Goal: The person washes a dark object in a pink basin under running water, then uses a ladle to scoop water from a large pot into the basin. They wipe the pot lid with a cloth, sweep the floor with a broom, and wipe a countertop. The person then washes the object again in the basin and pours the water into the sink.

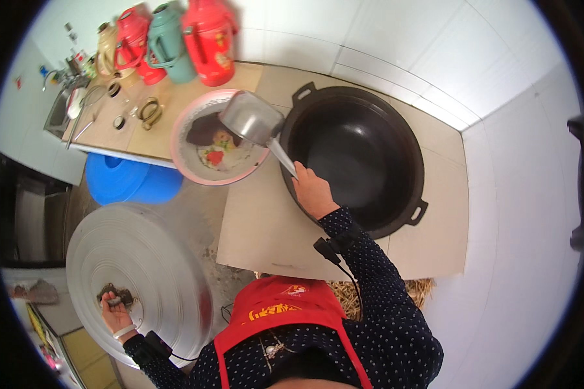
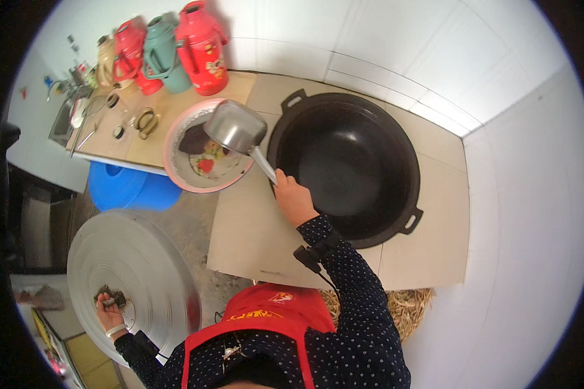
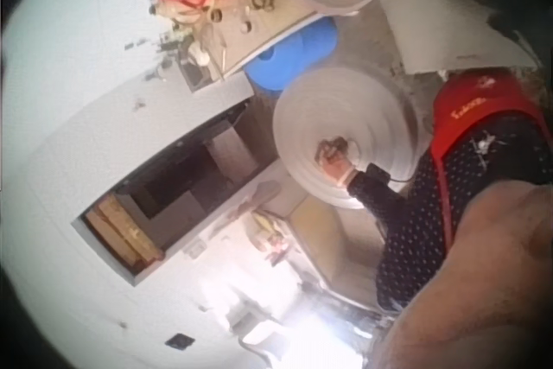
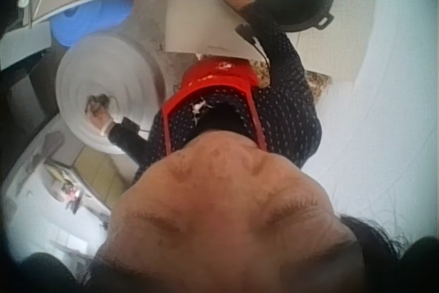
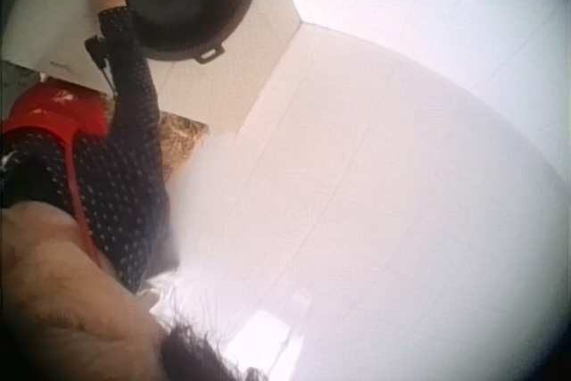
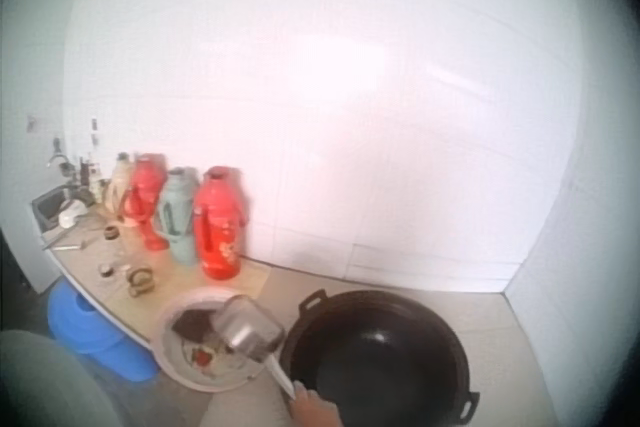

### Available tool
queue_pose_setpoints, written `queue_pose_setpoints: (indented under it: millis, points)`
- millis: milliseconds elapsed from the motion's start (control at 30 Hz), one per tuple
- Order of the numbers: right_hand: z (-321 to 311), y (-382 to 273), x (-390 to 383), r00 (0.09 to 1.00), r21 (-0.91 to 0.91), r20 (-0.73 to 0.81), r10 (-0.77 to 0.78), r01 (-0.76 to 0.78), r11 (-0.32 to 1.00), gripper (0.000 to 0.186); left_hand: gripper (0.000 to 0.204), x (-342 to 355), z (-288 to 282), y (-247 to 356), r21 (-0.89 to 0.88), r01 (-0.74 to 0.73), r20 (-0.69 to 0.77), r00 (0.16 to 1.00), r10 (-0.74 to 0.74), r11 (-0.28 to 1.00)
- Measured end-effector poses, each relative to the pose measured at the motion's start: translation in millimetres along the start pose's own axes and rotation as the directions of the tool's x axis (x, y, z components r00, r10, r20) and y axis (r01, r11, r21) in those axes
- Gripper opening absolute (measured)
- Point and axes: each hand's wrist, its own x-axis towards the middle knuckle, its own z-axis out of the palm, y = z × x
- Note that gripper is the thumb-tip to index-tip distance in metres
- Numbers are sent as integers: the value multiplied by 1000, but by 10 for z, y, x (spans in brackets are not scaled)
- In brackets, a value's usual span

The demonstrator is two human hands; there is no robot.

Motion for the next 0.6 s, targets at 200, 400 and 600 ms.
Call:
queue_pose_setpoints:
  millis: [200,400,600]
  points:
    - [196,657,-476,938,151,-85,336,-321,935,33,21,57,1,39,30,11,176,984,-16,999]
    - [378,1830,-1189,501,-79,132,855,-855,513,24,21,71,10,48,26,7,159,987,-11,1000]
    - [597,2237,-1401,463,-108,57,884,-878,467,19,23,38,2,120,68,18,220,975,-33,998]
